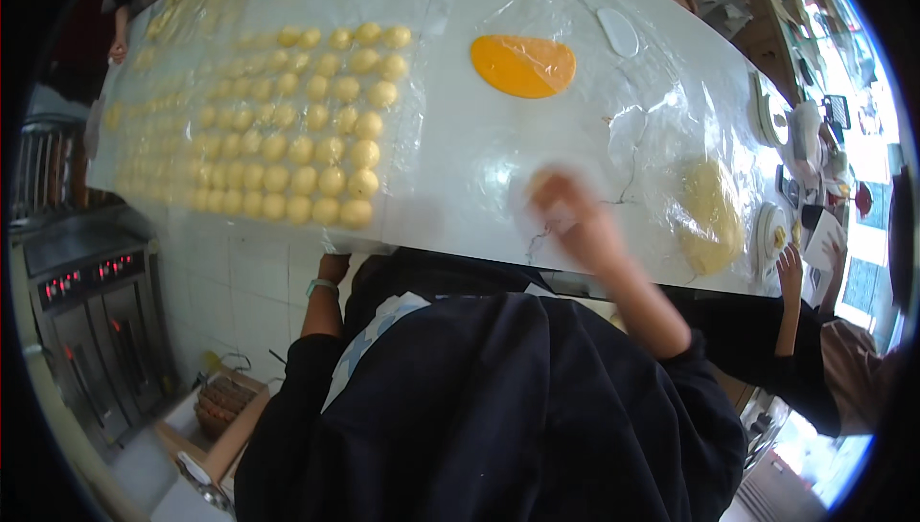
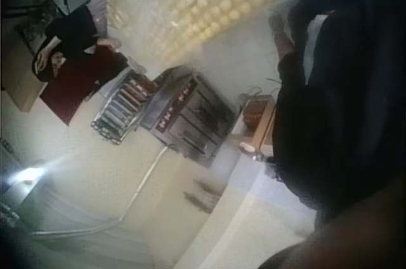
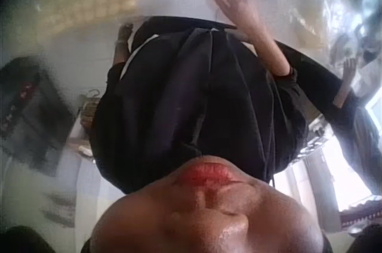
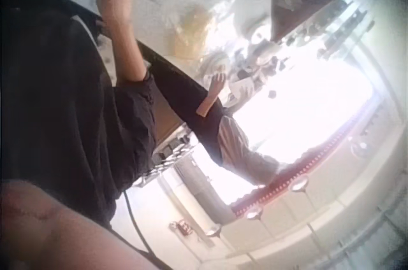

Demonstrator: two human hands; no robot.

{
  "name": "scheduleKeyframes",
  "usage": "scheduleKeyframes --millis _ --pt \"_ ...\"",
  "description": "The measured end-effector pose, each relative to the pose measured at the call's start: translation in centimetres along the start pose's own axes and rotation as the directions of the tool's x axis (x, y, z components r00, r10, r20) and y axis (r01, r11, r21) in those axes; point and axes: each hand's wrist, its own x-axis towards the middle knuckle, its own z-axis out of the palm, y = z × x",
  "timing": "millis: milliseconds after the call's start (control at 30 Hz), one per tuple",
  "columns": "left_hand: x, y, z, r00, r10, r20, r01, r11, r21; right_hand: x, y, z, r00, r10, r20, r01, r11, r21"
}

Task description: The person shapes dough pieces into balls by hand on the counter, places them onto a baking tray, and adjusts the plastic film over rows of dough balls on the table.

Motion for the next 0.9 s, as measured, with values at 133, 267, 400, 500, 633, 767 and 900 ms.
scheduleKeyframes --millis 133,267,400,500,633,767,900 --pt "1.9 0.8 -0.3 0.968 -0.107 0.228 0.205 0.86 -0.467 2.7 0.2 4.9 0.942 -0.318 -0.108 0.265 0.9 -0.346" --pt "-1.0 -4.3 1.4 0.956 -0.127 0.264 0.252 0.814 -0.524 8.3 -4.0 9.1 0.892 -0.157 -0.424 0.076 0.977 -0.201" --pt "-1.8 -5.9 2.3 0.952 -0.163 0.26 0.243 0.917 -0.316 1.0 -3.0 12.2 0.949 -0.2 -0.243 0.211 0.977 0.019" --pt "-2.7 -5.5 1.1 0.935 -0.241 0.261 0.352 0.725 -0.592 1.0 0.0 8.4 0.916 0.185 -0.355 -0.2 0.98 -0.005" --pt "-4.4 -7.4 1.1 0.842 -0.357 0.405 0.539 0.526 -0.658 9.3 -1.3 8.9 0.856 -0.092 -0.508 -0.071 0.954 -0.292" --pt "-6.2 -8.0 -0.3 0.842 -0.415 0.344 0.536 0.579 -0.614 4.3 -3.9 13.0 0.935 -0.007 -0.356 -0.008 0.999 -0.04" --pt "-6.2 -6.3 -1.6 0.856 -0.452 0.25 0.455 0.431 -0.779 3.1 -0.6 8.2 0.898 0.096 -0.43 -0.203 0.956 -0.21"
